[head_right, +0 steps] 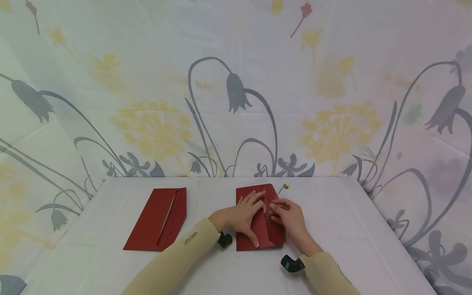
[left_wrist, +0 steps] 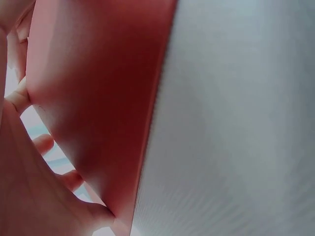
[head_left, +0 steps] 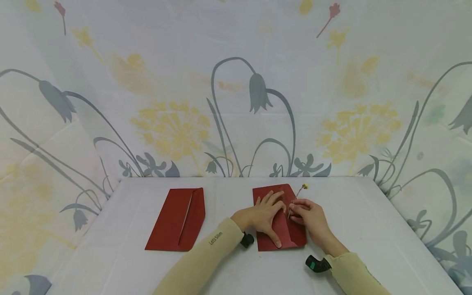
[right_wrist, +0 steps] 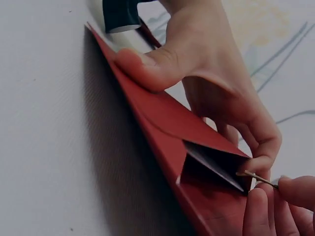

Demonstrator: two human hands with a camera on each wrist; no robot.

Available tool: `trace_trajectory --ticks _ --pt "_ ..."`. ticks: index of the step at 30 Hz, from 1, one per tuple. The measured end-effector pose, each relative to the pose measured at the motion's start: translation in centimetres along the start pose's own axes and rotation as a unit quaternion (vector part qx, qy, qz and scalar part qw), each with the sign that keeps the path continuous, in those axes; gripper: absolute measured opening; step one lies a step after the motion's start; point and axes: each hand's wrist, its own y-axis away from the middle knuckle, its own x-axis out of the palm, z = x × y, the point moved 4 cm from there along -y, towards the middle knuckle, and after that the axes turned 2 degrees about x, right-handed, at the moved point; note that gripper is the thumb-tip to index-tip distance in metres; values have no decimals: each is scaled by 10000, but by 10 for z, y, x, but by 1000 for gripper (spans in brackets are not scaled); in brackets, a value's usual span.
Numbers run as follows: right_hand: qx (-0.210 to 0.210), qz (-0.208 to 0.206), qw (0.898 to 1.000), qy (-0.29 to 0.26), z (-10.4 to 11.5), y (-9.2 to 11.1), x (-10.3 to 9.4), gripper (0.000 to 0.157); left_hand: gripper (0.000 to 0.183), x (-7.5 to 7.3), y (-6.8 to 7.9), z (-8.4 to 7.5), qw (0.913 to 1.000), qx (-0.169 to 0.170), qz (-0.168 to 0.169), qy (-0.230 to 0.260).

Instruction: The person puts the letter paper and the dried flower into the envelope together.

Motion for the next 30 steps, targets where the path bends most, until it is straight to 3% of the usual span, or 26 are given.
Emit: trace_trajectory --ticks 4,12,18,24,30 --pt "-68 70 9998 -177 -1 0 3 36 83 0 -1 -1 10000 30 -5 -72" --pt "143 204 9997 76 -10 1 5 31 87 2 -1 -2 9998 -25 64 -205" --pt "-22 389 9963 762 -12 2 4 26 87 3 -2 -2 9999 -47 95 -116" --pt "-245 740 9867 1428 -12 2 7 25 83 2 -1 -1 9999 -54 74 -86" --pt "-358 593 9739 2163 -10 1 10 24 84 2 -1 0 10000 7 -10 -56"
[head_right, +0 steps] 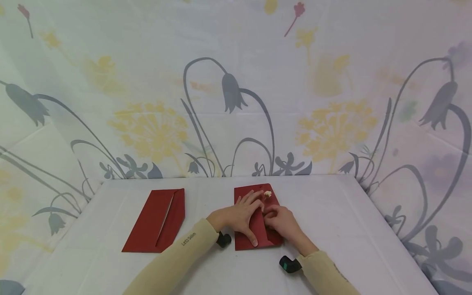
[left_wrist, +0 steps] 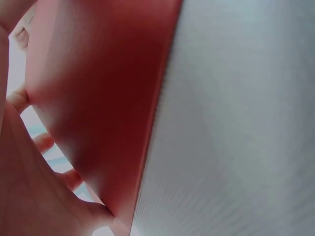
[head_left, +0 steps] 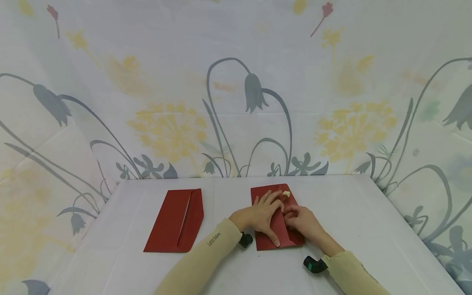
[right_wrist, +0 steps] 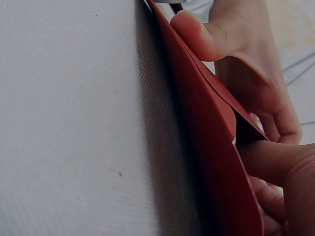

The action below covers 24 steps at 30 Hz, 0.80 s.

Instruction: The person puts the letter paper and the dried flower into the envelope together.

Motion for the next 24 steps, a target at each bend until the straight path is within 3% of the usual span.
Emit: trace_trajectory --ticks 5,9,13,24 --pt "-374 -52 9948 946 8 1 2 28 85 0 1 1 10000 39 -53 35" --pt "-638 142 9917 1106 12 3 4 27 84 -1 2 1 9999 38 -57 81" --pt "-807 382 9902 1072 13 3 4 24 82 -1 2 1 9999 6 -48 103" --pt "-462 846 9953 64 -6 -1 -8 41 81 -1 1 0 9999 15 5 113"
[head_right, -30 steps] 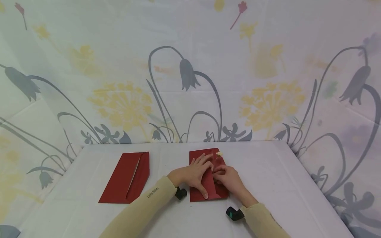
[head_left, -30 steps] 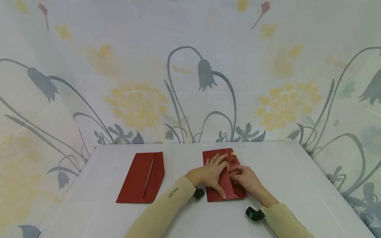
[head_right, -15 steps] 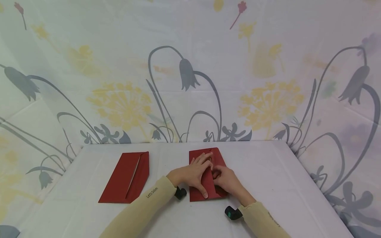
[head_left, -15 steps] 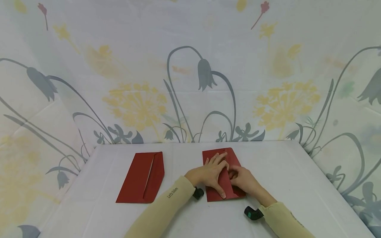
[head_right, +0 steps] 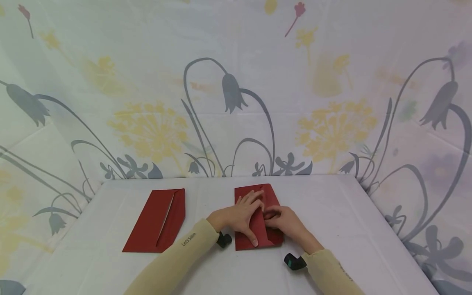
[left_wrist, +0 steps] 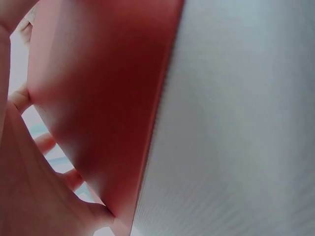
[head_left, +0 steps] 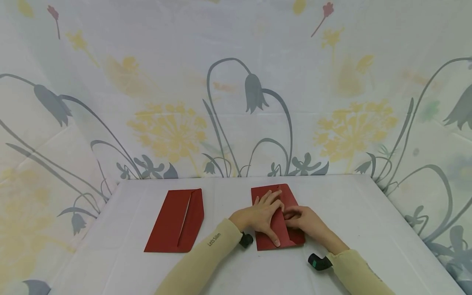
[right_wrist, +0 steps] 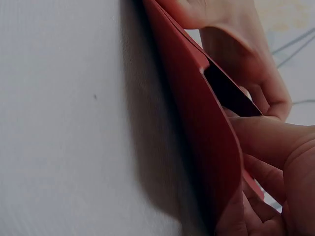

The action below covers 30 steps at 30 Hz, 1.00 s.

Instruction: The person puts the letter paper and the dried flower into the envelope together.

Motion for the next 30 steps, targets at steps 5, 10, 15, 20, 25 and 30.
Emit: trace_trajectory --ticks 5,10,15,20,25,30 --pt "24 -72 9999 80 -4 2 -8 43 80 1 -2 -2 9999 -25 132 -34" --pt "201 -297 9992 190 -7 8 -17 43 80 4 -4 -5 9995 -93 256 -155" --pt "139 -276 9995 83 -8 14 -22 41 82 6 -5 -6 9988 -206 332 -278" --pt "29 -105 9999 -103 -10 20 -24 40 83 7 -5 -6 9979 -302 450 -359" --pt "-42 -33 9995 -320 -10 24 -25 41 83 8 -6 -5 9982 -269 443 -317" --pt "-170 61 9986 -501 -8 25 -22 42 83 5 -3 -5 9988 -223 377 -234"
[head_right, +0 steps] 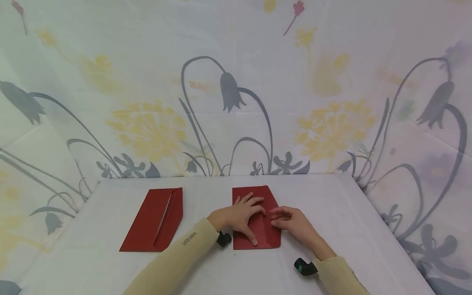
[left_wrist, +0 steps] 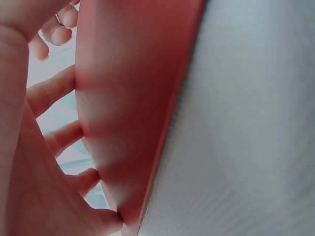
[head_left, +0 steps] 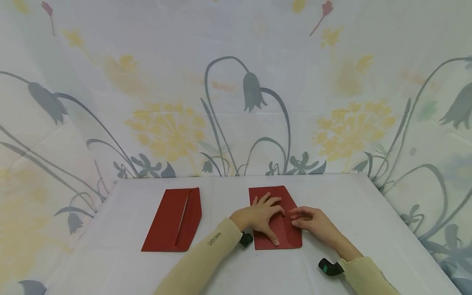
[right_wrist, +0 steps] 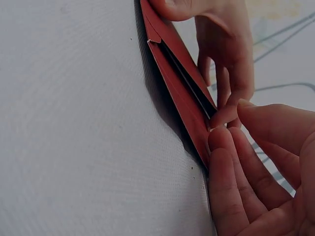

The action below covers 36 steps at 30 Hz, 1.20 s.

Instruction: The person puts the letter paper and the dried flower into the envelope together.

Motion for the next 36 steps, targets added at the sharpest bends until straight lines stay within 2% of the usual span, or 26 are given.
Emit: trace_trajectory --ticks 3,8,15,27,33,36 --pt "0 56 10000 -62 1 0 2 43 83 -1 2 -1 10000 20 6 -19" --pt "104 -74 9999 41 0 3 -1 42 87 -3 3 -7 9999 97 28 -28" --pt "52 -181 9998 56 0 8 -3 40 93 1 2 -11 9998 188 19 -12" --pt "57 -280 9996 86 1 11 0 39 62 -5 11 -14 9991 363 -203 -21" --pt "-18 -218 9997 54 4 13 -1 40 38 -10 16 -13 9961 394 -736 -280" --pt "-6 -185 9998 86 6 15 -1 40 29 -15 20 -11 9940 422 -988 -223"
